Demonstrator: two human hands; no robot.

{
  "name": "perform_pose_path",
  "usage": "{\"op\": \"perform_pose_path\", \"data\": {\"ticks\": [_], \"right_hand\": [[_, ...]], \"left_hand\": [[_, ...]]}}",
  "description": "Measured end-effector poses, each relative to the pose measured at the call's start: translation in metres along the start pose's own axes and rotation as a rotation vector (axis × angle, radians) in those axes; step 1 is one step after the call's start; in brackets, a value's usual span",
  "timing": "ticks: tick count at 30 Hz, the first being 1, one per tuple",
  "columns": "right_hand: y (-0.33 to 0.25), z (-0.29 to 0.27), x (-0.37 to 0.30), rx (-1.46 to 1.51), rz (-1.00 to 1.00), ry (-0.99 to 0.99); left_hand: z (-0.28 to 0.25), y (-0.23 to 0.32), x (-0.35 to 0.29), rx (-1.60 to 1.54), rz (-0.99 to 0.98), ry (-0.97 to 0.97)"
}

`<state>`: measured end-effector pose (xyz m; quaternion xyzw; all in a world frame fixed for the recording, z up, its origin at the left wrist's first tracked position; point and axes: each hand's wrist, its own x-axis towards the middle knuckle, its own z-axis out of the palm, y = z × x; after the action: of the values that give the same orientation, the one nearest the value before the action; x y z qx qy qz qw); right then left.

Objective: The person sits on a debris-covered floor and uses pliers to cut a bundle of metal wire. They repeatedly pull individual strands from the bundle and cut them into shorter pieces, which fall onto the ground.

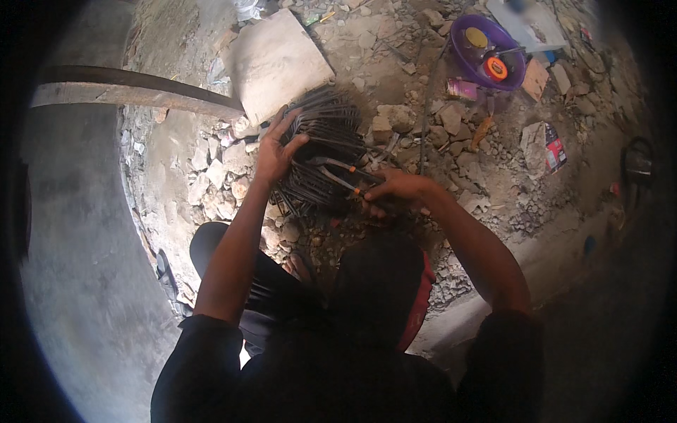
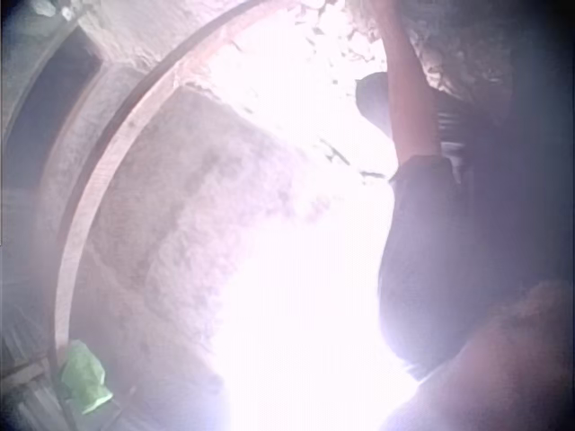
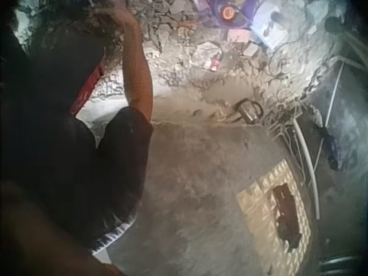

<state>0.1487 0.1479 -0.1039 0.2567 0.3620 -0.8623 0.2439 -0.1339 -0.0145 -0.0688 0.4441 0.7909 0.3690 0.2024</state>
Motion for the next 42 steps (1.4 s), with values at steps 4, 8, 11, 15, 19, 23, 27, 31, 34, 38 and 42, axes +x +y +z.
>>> {"op": "perform_pose_path", "data": {"ticks": [4, 8, 11, 15, 19, 23, 27, 31, 34, 38, 42], "right_hand": [[-0.008, 0.005, -0.001, -0.447, 0.080, 0.101], [0.011, 0.060, -0.007, -1.528, -0.400, 0.792], [0.082, 0.063, 0.026, -1.352, -0.304, 0.948], [0.067, 0.077, 0.010, -0.780, -0.317, 0.749], [0.033, 0.014, 0.001, -0.112, -0.111, 0.133], [0.005, 0.059, -0.018, -0.014, 0.021, -0.078], [0.024, 0.073, -0.013, 0.286, -0.167, 0.029], [0.044, 0.036, 0.003, 0.572, -0.164, -0.100], [0.027, 0.042, 0.007, 0.060, -0.144, -0.026], [0.012, 0.072, -0.003, -1.452, -0.366, 0.663], [-0.016, 0.066, -0.017, -1.673, -0.364, 0.661]], "left_hand": [[0.002, -0.001, 0.000, 0.016, 0.041, -0.015], [-0.006, -0.005, -0.004, -0.090, -0.044, 0.009], [0.004, -0.004, -0.004, 0.018, 0.007, -0.010], [0.001, 0.000, -0.014, 0.029, 0.024, 0.028], [0.001, -0.003, -0.009, -0.016, 0.000, 0.023], [0.008, -0.003, -0.012, 0.027, 0.027, 0.027], [0.005, -0.004, -0.018, 0.046, 0.008, 0.046], [0.007, -0.004, -0.017, 0.069, 0.035, 0.038], [0.009, -0.006, -0.014, 0.027, 0.034, 0.035], [0.006, -0.008, -0.012, 0.032, 0.039, 0.033], [0.008, -0.002, -0.022, 0.105, 0.047, 0.052]]}}
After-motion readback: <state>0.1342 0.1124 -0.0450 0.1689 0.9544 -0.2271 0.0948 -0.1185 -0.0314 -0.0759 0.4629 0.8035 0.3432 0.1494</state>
